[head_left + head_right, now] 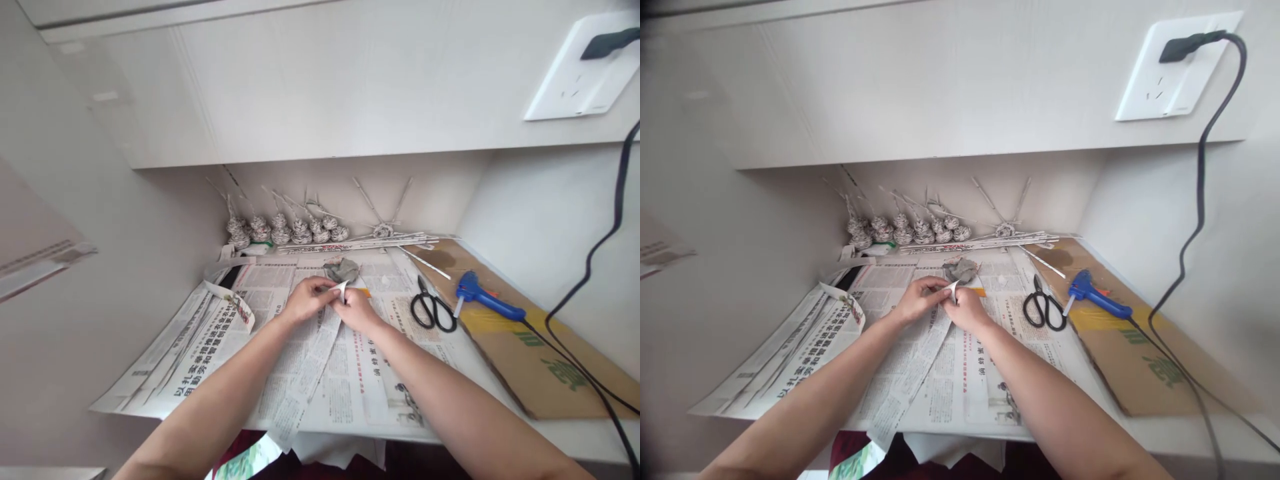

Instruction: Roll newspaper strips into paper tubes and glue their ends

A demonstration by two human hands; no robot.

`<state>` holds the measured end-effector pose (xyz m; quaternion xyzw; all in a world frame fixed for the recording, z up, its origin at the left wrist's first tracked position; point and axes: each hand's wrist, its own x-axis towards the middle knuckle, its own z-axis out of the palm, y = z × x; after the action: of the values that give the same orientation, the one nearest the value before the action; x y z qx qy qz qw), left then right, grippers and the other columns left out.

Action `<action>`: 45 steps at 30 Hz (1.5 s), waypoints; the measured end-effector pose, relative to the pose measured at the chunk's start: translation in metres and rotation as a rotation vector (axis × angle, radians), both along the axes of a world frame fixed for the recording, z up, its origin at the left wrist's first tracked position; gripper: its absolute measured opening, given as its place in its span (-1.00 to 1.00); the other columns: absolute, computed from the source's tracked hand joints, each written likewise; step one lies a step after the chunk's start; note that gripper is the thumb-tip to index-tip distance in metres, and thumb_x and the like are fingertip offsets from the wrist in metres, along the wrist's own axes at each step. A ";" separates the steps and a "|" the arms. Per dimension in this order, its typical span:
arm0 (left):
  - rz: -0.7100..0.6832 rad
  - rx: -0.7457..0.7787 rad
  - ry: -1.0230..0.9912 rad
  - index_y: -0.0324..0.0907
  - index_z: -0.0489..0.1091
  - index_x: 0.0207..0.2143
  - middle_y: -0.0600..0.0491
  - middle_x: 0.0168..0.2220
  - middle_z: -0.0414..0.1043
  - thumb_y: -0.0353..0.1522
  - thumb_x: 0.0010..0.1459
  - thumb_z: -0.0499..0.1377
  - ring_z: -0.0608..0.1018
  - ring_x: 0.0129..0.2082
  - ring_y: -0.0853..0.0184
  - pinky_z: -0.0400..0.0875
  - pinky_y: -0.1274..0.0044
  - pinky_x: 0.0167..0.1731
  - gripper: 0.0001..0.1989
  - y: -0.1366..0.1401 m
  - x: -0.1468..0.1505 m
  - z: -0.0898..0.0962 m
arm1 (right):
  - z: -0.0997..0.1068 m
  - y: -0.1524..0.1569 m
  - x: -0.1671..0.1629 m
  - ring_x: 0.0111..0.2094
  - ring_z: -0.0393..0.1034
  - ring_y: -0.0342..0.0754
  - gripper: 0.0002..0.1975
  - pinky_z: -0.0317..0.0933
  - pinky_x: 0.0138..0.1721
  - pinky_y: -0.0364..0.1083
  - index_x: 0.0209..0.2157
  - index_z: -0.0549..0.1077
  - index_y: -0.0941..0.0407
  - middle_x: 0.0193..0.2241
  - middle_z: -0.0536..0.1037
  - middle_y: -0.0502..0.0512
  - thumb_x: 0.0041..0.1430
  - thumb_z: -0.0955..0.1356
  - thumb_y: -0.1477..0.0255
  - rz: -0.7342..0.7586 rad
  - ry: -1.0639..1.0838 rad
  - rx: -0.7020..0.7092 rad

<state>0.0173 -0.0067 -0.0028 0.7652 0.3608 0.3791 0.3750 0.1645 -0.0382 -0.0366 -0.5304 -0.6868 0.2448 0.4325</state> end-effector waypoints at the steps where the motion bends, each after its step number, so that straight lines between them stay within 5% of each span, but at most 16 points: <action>1: -0.015 -0.054 -0.053 -0.19 0.50 -0.26 0.00 -0.25 0.51 -0.21 0.01 0.21 0.49 -0.24 0.29 0.30 0.53 -0.20 -0.72 0.000 -0.001 -0.002 | 0.001 0.000 0.000 -0.44 0.37 -0.09 -0.81 0.14 -0.47 -0.19 -0.48 0.48 0.14 -0.55 0.49 -0.01 0.06 0.26 0.40 0.014 0.006 0.004; 6: -0.121 -0.360 -0.275 -0.24 0.47 -0.27 0.04 -0.38 0.48 -0.24 -0.07 0.28 0.46 -0.45 0.43 0.33 0.61 -0.42 -0.69 0.001 -0.006 -0.013 | 0.001 -0.003 -0.001 -0.49 0.32 -0.13 -0.79 0.12 -0.48 -0.19 -0.47 0.46 0.14 -0.57 0.44 -0.04 0.09 0.26 0.35 0.030 0.000 0.002; 11: -0.054 -0.592 -0.555 -0.23 0.37 -0.38 0.14 -0.52 0.37 -0.23 -0.10 0.31 0.34 -0.65 0.54 0.14 0.72 -0.76 -0.71 0.006 -0.011 -0.011 | 0.005 -0.008 -0.003 -0.56 0.24 -0.17 -0.65 0.08 -0.53 -0.20 -0.54 0.42 0.16 -0.61 0.40 -0.04 0.11 0.27 0.17 0.038 0.016 -0.042; 15: -0.124 -0.703 -0.697 -0.23 0.34 -0.31 0.05 -0.37 0.45 -0.30 -0.08 0.32 0.51 -0.42 0.43 0.46 0.62 -0.48 -0.70 0.012 -0.014 -0.008 | 0.014 -0.011 0.000 -0.51 0.28 -0.14 -0.64 0.13 -0.46 -0.18 -0.52 0.42 0.13 -0.57 0.43 -0.02 0.14 0.26 0.15 -0.063 0.008 0.056; 18: -0.180 -0.755 -0.683 -0.24 0.34 -0.30 0.02 -0.32 0.47 -0.33 -0.08 0.32 0.55 -0.36 0.38 0.50 0.51 -0.30 -0.70 0.011 -0.014 -0.007 | 0.020 -0.005 0.010 -0.37 0.33 -0.07 -0.68 0.17 -0.31 -0.13 -0.45 0.47 0.10 -0.46 0.47 0.06 0.19 0.23 0.21 -0.224 -0.129 0.205; 21: -0.257 -0.804 -0.579 -0.26 0.37 -0.23 -0.03 -0.28 0.47 -0.30 -0.04 0.30 0.56 -0.35 0.35 0.50 0.53 -0.31 -0.67 0.005 -0.012 -0.008 | 0.022 0.005 0.021 -0.19 0.30 0.03 -0.68 0.15 -0.14 -0.05 -0.16 0.47 0.09 -0.28 0.48 0.15 0.22 0.19 0.27 -0.351 -0.298 0.283; 25: -0.338 -0.837 -0.448 -0.30 0.39 -0.16 -0.12 -0.29 0.49 -0.22 0.02 0.24 0.57 -0.33 0.29 0.50 0.57 -0.45 -0.61 -0.003 -0.008 -0.008 | 0.014 0.015 0.027 -0.15 0.24 0.09 -0.54 0.11 -0.10 0.01 0.11 0.31 0.07 -0.15 0.42 0.23 0.18 0.24 0.26 -0.387 -0.498 0.209; 32: -0.393 -0.867 -0.489 -0.29 0.38 -0.16 -0.16 -0.24 0.49 -0.21 0.05 0.22 0.57 -0.32 0.27 0.50 0.51 -0.37 -0.63 -0.008 -0.002 -0.011 | 0.007 0.017 0.032 -0.22 0.31 -0.03 -0.73 0.10 -0.19 -0.11 -0.20 0.47 0.08 -0.29 0.48 0.10 0.19 0.18 0.48 -0.411 -0.492 0.128; 45: -0.451 -0.870 -0.472 -0.33 0.38 -0.14 -0.17 -0.25 0.49 -0.23 0.05 0.22 0.56 -0.26 0.23 0.45 0.40 -0.19 -0.61 -0.009 -0.003 -0.016 | 0.009 0.013 0.030 -0.53 0.30 -0.08 -0.64 0.01 -0.49 -0.14 -0.45 0.45 0.09 -0.56 0.49 0.04 0.22 0.16 0.22 -0.452 -0.405 0.090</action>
<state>0.0147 -0.0152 -0.0187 0.4919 0.2172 0.2661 0.8000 0.1944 -0.0247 -0.0271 -0.6879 -0.6339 0.0011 0.3535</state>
